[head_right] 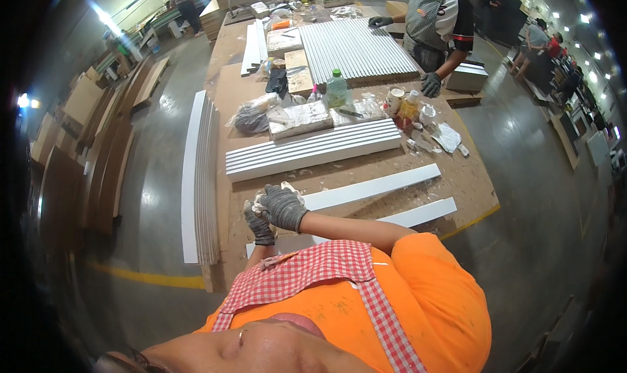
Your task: The person wipes the surface of long white planks with a cloth. They handle the planks one at a time, wiping them down and placing them back on the table. The person also uses a spray bottle to apply liquid to the planks before wiping.
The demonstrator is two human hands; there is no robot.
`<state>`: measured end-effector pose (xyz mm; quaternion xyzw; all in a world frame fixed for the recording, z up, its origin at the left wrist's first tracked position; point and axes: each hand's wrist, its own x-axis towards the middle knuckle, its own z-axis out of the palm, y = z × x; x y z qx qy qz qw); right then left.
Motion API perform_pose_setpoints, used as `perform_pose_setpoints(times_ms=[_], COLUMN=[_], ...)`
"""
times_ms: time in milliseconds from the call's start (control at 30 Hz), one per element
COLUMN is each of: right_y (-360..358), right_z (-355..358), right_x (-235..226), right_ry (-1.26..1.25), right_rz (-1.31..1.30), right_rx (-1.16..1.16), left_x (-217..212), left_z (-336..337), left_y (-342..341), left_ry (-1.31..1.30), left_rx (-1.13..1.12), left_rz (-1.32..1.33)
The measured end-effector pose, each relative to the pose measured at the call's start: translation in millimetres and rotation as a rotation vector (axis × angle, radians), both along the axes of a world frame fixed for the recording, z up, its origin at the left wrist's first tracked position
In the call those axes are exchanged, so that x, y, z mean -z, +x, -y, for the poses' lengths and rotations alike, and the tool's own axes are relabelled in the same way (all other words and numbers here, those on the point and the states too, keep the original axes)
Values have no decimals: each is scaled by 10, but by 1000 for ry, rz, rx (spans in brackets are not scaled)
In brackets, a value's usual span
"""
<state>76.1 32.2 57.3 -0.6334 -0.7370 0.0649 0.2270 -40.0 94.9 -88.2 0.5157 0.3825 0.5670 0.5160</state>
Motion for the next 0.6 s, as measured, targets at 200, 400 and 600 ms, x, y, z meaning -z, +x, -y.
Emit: perform_pose_setpoints(times_ms=[200,400,600], right_y=[79,705,1972], right_z=[161,643,1406], right_x=[178,453,625], right_ry=[105,-48,-224], right_rz=[5,-45,343], right_rx=[-28,228,378], left_x=[-356,-158,-67], left_z=[130,67,18], left_y=[47,46,-3], left_ry=[-485,-334,-292], left_rx=[339,93,50], left_rz=[624,347,313])
